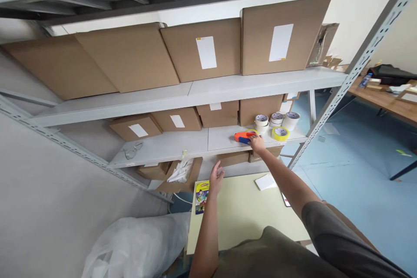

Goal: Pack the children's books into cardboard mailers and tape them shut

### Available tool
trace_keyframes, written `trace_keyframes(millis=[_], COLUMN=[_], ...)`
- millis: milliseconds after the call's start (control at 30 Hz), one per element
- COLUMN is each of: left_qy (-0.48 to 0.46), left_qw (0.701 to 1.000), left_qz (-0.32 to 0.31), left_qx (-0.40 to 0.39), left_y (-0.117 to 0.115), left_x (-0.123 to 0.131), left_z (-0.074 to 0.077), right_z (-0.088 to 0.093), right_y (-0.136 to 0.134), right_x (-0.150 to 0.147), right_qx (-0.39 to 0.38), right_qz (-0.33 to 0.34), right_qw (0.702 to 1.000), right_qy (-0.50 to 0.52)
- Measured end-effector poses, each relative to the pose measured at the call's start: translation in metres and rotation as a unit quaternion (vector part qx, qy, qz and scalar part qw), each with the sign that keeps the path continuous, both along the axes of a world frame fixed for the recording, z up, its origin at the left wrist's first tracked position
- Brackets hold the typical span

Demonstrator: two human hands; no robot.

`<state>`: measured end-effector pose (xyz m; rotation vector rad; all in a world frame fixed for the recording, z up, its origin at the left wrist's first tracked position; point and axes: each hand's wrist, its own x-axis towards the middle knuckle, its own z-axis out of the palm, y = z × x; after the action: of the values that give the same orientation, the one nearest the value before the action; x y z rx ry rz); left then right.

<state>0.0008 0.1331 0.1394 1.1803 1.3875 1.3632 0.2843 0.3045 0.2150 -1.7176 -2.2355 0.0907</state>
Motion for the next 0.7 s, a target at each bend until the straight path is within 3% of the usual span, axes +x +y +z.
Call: trace_keyframes(millis=[167,333,500,700], left_qy=[-0.009,-0.024,-0.018,0.010], left_qw=[0.999,0.994,0.987,0.983], left_qz=[-0.032,-0.103,-0.149,-0.160], left_qx=[0.002,-0.019,-0.061,-0.087], left_y=[-0.013,-0.028,-0.054,-0.089], left_x=[-0.024,-0.031,-0.023,0.000], left_z=[-0.003,-0.015,-0.029,-0.041], right_z=[-0.002,-0.022,-0.063,-0.132], right_y=[-0.054,-0.125,-0.199,-0.278], right_x=[-0.012,-0.028,-0.021,0.022], right_qx=[0.026,0.026,-0.021,-0.117], right_qz=[-0.018,-0.051,-0.098,-0.161], right_qw=[0.999,0.998,0.995,0.980], right_qy=[0.010,0.025,0.024,0.018])
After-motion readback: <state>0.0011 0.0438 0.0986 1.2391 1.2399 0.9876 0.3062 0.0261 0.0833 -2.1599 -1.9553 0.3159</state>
